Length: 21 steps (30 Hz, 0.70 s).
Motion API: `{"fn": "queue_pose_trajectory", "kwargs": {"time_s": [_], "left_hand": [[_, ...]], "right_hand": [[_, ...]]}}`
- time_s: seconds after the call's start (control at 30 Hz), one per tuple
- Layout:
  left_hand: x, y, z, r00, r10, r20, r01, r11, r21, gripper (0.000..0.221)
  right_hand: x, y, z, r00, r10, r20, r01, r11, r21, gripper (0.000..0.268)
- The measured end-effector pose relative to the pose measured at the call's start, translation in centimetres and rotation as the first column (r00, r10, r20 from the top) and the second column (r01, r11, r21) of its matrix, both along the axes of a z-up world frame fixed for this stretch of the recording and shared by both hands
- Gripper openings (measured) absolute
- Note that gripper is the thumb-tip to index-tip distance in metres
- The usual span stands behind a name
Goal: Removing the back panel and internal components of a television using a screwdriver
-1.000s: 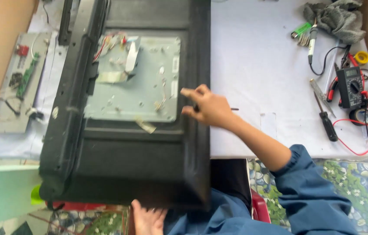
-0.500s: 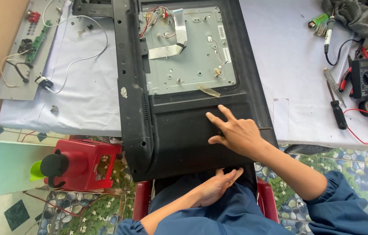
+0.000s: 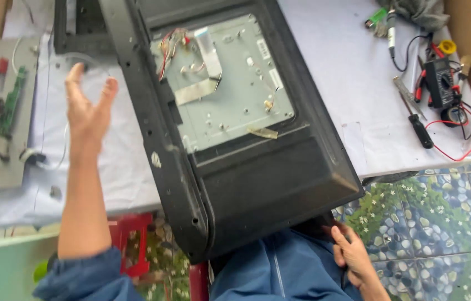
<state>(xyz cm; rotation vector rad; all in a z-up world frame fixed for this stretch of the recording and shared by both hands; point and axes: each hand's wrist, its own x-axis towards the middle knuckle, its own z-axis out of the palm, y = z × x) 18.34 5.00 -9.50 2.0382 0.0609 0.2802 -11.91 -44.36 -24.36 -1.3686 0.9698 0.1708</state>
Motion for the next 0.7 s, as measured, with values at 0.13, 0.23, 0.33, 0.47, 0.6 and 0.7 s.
{"fn": "queue_pose_trajectory", "kwargs": {"time_s": [0.13, 0.23, 0.33, 0.47, 0.6, 0.7], "left_hand": [[9.3, 0.8, 3.1, 0.874, 0.253, -0.414, -0.224, 0.967, 0.119, 0.095], [17.2, 3.0, 0.8, 0.906, 0.278, -0.319, -0.191, 0.942, 0.276, 0.101], [21.9, 2.3, 1.7, 0.856, 0.319, -0.408, -0.22, 0.937, 0.27, 0.104], [26.3, 0.2, 1.9, 0.795, 0.312, -0.521, -0.201, 0.945, 0.259, 0.105], [27.2, -1.6, 2.9, 0.738, 0.284, -0.612, -0.2, 0.958, 0.203, 0.1], [27.2, -1.9, 2.2, 0.718, 0.297, -0.63, -0.232, 0.955, 0.186, 0.102]], "right_hand": [[2.8, 2.1, 1.2, 0.999, -0.009, 0.033, 0.003, 0.987, 0.161, 0.054], [2.8, -0.5, -4.1, 0.955, -0.263, 0.137, 0.191, 0.899, 0.394, 0.02], [3.3, -0.6, -5.0, 0.948, -0.27, 0.171, 0.197, 0.914, 0.355, 0.029], [4.4, 0.3, -4.6, 0.931, -0.359, 0.071, 0.311, 0.877, 0.365, 0.02], [6.0, 0.7, -4.5, 0.911, -0.402, -0.086, 0.41, 0.87, 0.273, 0.029], [7.2, 1.6, -2.2, 0.864, -0.456, -0.212, 0.497, 0.837, 0.228, 0.029]]}}
